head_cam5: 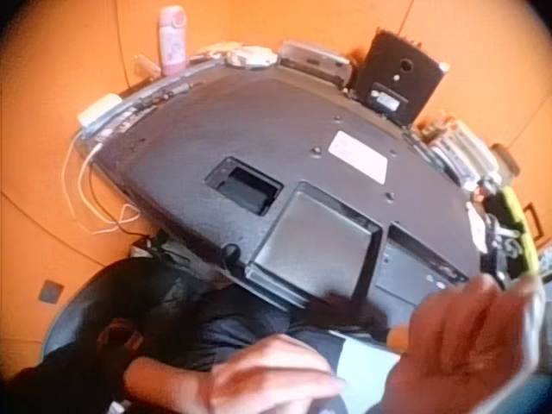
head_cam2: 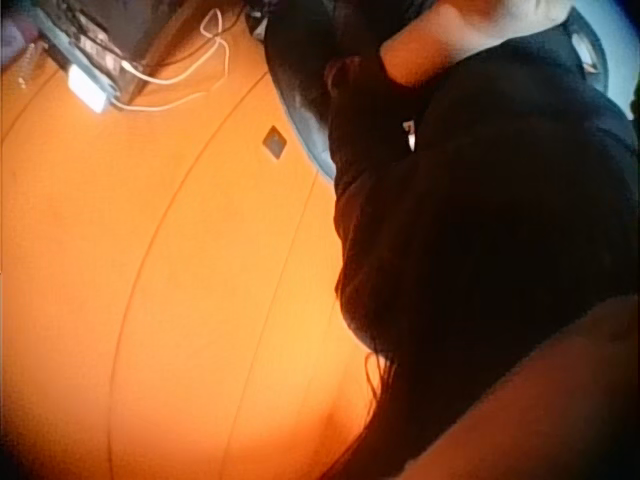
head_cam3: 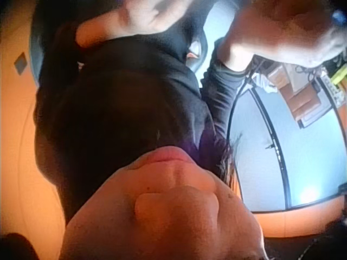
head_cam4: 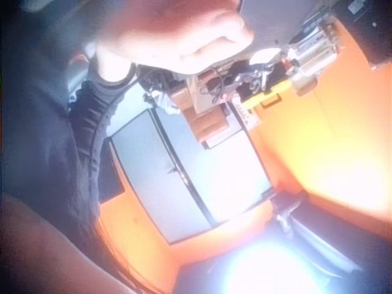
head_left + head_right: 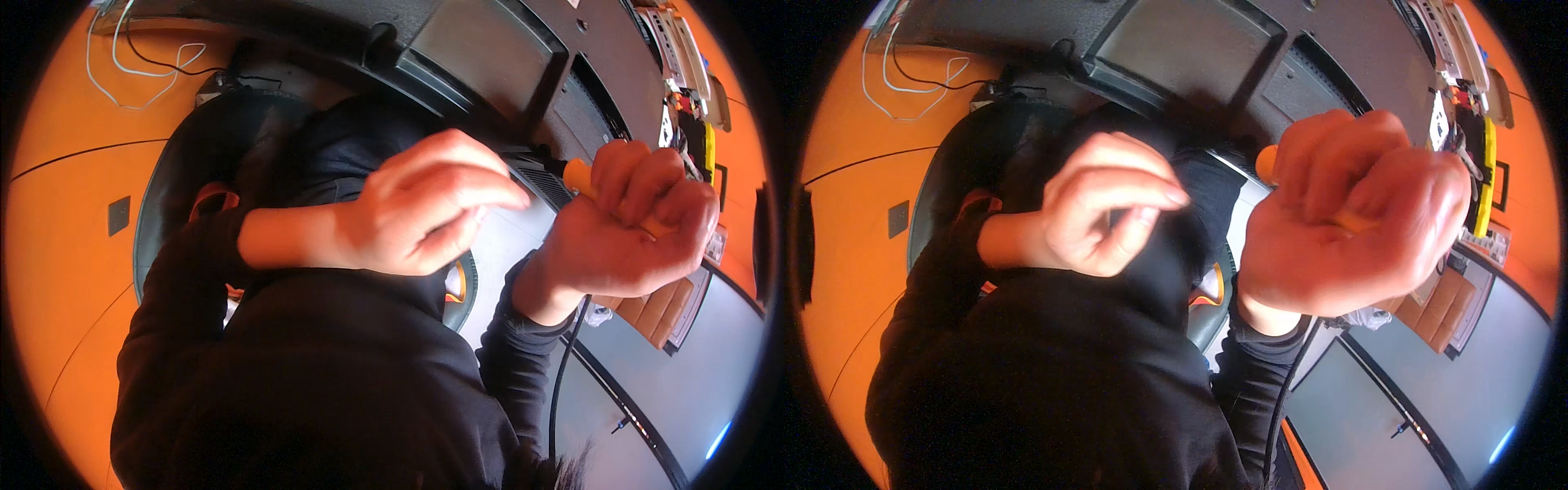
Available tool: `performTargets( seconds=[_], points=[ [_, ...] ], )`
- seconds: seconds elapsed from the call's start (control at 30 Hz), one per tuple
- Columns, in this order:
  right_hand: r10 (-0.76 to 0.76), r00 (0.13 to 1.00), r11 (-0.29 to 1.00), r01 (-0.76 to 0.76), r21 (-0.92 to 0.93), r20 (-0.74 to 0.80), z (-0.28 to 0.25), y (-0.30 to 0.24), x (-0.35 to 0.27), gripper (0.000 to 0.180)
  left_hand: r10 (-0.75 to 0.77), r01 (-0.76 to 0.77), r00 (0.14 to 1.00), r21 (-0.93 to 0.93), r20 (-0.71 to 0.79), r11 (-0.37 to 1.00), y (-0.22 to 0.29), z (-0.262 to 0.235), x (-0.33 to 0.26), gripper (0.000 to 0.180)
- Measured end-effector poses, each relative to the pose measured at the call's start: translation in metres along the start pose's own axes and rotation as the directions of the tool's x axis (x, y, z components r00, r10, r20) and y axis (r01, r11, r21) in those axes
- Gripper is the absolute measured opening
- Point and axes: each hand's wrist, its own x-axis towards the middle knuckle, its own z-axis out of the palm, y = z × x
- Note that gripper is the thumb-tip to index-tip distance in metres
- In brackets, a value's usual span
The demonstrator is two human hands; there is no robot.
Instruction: The person uses a yellow-handled screwdriver to remove screws from the back panel of a CRT television. They rotate the television to access different screw locations and continue unscrewing until the back cover is loosened.
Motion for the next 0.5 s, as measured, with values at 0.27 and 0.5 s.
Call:
performTargets(
  seconds=[0.27,0.5],
  points=[
    [-0.153,0.690,0.905,-0.191,0.381,0.708,-0.015,0.011,0.034,0.028,-0.142,0.139,0.986,0.046,0.083,0.989,-0.002,0.005,-0.002,0.024],
    [0.260,0.939,0.350,0.124,-0.929,0.223,-0.021,-0.056,0.011,0.016,-0.197,0.195,0.978,0.028,0.072,0.980,-0.007,0.004,-0.011,0.026]
  ],
)
